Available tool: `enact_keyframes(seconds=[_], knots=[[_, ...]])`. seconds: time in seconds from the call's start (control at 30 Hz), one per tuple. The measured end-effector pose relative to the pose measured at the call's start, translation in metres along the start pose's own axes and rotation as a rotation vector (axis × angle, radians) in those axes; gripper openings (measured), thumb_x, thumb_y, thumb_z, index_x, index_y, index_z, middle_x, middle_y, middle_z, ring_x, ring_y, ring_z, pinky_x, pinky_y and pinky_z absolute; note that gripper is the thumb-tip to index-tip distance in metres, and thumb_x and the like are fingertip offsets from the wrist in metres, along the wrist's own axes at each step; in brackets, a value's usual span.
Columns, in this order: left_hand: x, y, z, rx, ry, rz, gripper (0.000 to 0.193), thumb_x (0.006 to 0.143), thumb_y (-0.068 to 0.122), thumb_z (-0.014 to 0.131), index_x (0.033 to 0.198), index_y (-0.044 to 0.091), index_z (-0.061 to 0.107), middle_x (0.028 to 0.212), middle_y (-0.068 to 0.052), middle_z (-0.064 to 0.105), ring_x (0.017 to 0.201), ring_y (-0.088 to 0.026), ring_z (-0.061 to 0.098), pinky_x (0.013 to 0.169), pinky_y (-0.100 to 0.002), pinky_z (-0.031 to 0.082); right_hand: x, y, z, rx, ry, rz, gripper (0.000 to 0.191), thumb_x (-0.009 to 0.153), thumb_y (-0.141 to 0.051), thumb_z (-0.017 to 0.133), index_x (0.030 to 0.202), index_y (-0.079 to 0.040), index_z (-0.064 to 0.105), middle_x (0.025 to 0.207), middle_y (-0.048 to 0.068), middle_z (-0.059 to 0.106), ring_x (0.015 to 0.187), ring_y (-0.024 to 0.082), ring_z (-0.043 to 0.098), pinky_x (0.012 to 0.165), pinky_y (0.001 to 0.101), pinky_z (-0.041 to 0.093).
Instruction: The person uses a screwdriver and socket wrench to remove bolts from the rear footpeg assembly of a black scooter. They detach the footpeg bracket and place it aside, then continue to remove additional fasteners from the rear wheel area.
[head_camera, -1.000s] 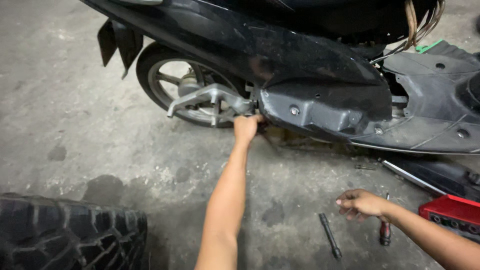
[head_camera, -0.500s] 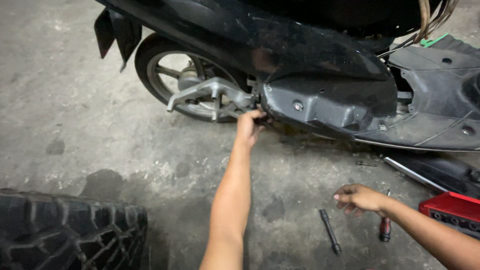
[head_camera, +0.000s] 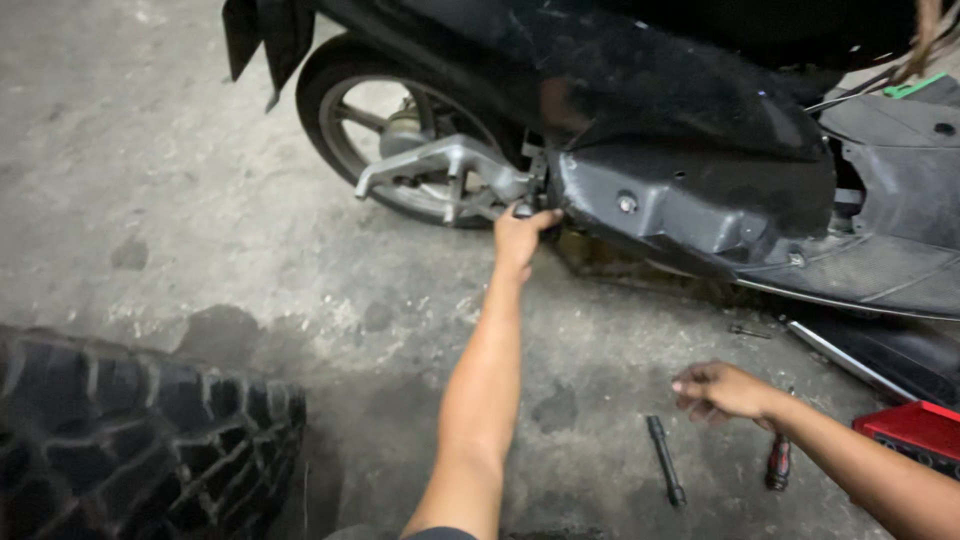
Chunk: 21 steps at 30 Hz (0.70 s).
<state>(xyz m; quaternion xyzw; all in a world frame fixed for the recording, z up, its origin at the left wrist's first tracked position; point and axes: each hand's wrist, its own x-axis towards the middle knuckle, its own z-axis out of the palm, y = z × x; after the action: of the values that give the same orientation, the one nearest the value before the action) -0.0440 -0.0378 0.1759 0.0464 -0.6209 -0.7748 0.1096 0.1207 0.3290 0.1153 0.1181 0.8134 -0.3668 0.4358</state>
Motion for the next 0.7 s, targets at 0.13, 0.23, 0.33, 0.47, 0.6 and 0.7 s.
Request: enact_keyframes(seconds=[0.13,0.23,0.33,0.47,0.6,0.7], knots=[[-0.029,-0.025,0.018,-0.406,0.054,-0.059,0.018,0.079,0.011,0.081,0.090,0.005,0.068,0.081,0.000,0.065,0.072,-0.016,0.059,0.068,-0.033,0.048,-0.011,-0.032,0.010,-0.386,0.329,-0.497,0.055,0.089,-0.049,0.068,0.125,-0.009,0.071,0.111,0.013,0.075,0.097,0.025,0.075,0.086,0.0375,0.060],[-0.080,-0.036,0.036,-0.441,0.180,-0.121,0.015,0.087,0.019,0.081,0.091,0.008,0.070,0.085,0.003,0.068,0.076,-0.012,0.060,0.069,-0.033,0.049,-0.022,-0.058,0.020,-0.555,0.557,-0.791,0.058,0.088,-0.048,0.070,0.128,-0.007,0.064,0.123,0.017,0.068,0.110,0.031,0.065,0.090,0.0410,0.053],[-0.138,-0.053,0.057,-0.774,0.046,-0.525,0.034,0.098,0.040,0.070,0.095,0.007,0.067,0.081,-0.007,0.068,0.073,-0.023,0.066,0.070,-0.039,0.054,-0.013,-0.073,0.030,-0.442,0.512,-0.898,0.064,0.088,-0.048,0.071,0.128,0.000,0.059,0.120,0.020,0.067,0.110,0.032,0.065,0.091,0.0429,0.051],[-0.182,-0.089,0.070,-0.835,-0.094,-0.706,0.046,0.103,0.049,0.055,0.107,0.004,0.067,0.096,-0.011,0.075,0.087,-0.026,0.072,0.080,-0.041,0.055,0.014,-0.062,0.040,-0.135,0.310,-0.686,0.061,0.088,-0.051,0.066,0.124,-0.003,0.058,0.098,0.014,0.074,0.089,0.021,0.072,0.080,0.0376,0.057],[-0.186,-0.114,0.063,-0.687,-0.247,-0.791,0.036,0.108,0.047,0.056,0.110,0.011,0.063,0.098,-0.006,0.070,0.091,-0.023,0.066,0.081,-0.044,0.056,0.020,-0.038,0.045,-0.052,0.255,-0.429,0.052,0.094,-0.055,0.055,0.112,-0.008,0.068,0.076,0.010,0.066,0.067,0.019,0.062,0.063,0.0384,0.055],[-0.186,-0.112,0.060,-0.433,-0.345,-0.857,0.040,0.106,0.049,0.053,0.115,0.013,0.066,0.102,-0.004,0.070,0.093,-0.021,0.065,0.077,-0.043,0.052,0.010,-0.034,0.042,-0.074,0.410,-0.467,0.056,0.098,-0.055,0.057,0.088,-0.002,0.073,0.071,0.013,0.065,0.065,0.018,0.058,0.061,0.0405,0.048]])
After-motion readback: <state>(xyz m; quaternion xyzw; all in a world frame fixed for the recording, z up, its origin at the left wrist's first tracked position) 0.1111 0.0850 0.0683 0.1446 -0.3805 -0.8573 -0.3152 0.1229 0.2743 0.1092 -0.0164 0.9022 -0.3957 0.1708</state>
